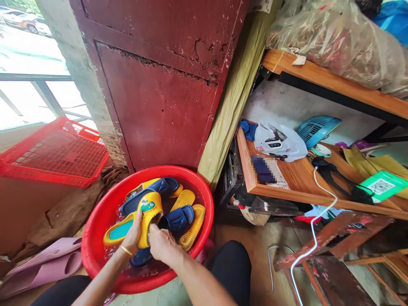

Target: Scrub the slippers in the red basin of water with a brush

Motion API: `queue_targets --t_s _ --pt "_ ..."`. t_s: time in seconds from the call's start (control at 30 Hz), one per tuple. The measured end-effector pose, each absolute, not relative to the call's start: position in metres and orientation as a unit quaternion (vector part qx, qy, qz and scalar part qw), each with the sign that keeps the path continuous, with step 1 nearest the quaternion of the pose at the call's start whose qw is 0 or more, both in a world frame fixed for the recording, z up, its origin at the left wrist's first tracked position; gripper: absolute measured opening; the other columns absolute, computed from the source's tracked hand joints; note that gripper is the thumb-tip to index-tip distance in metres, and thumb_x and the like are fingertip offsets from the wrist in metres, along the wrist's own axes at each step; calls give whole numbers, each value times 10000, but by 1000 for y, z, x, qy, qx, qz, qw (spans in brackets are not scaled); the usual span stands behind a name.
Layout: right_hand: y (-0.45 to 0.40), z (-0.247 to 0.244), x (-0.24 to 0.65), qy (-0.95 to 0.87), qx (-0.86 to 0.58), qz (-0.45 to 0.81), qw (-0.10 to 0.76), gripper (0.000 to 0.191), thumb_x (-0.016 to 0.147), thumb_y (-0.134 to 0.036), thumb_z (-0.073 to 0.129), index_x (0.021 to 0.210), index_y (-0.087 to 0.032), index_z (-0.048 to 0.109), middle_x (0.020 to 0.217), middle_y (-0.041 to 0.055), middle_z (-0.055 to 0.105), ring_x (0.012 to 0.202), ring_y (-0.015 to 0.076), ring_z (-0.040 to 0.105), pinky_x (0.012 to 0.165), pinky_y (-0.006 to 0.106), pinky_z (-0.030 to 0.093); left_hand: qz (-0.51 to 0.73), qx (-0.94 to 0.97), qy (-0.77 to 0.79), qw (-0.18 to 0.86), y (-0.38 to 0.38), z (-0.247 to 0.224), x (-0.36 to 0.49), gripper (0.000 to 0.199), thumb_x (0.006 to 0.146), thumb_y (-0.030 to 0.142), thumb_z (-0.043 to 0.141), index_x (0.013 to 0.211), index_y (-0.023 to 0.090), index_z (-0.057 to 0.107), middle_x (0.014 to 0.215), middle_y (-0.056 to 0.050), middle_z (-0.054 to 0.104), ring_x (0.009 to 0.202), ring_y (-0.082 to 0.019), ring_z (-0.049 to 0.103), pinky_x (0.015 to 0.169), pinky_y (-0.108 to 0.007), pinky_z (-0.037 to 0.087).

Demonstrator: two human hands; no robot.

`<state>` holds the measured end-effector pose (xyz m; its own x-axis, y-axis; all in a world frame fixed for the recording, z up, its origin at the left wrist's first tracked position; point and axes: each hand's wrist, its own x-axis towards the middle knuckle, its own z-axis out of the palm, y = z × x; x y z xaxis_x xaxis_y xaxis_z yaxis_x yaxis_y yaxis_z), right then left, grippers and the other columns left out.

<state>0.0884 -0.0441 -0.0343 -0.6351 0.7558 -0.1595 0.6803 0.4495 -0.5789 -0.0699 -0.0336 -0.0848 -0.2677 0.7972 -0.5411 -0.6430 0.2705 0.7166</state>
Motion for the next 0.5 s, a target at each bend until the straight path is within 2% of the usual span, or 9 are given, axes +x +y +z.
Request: queue_targets --t_s 0.07,0.13,0.23,0.3,0.4,0.5 --pt "-37 -37 72 -835 -442 322 64 335 970 -186 383 1262 -205 547 1050 111 730 965 244 695 747 294 500 607 99 569 546 -32 -84 -68 411 926 482 560 1161 161 663 894 -128 773 842 -282 743 701 -347 599" --pt "-30 -38 62 -827 -450 330 59 311 987 -202 351 1227 -194 548 990 108 726 848 226 706 661 273 501 614 120 592 508 -30 -84 -70 388 919 477 561 1164 193 658 925 -117 765 911 -294 733 720 -338 595" --pt "-23 -34 67 -816 -427 389 26 291 999 -250 333 1171 -215 565 703 -6 646 525 149 624 482 207 449 617 158 603 480 -30 -85 -78 345 890 459 595 1115 207 668 936 -115 749 956 -303 715 718 -322 581" --pt "-24 -29 79 -807 -399 436 2 279 991 -267 349 1144 -230 578 594 -63 545 421 115 546 418 176 409 617 177 613 461 -31 -86 -80 313 868 444 624 1056 199 673 919 -110 741 952 -301 703 716 -318 570" --pt "-32 -20 101 -805 -384 452 -2 315 989 -268 341 1185 -239 587 620 -65 548 409 101 510 410 178 400 617 196 628 431 -35 -83 -78 244 833 419 668 946 202 673 893 -84 737 964 -294 680 749 -314 554" --pt "-44 -12 127 -820 -379 429 11 378 1003 -276 317 1240 -259 611 693 -35 629 464 115 543 492 214 450 608 253 657 368 -38 -74 -74 184 799 370 701 878 206 681 899 -77 741 1040 -306 652 853 -325 527"
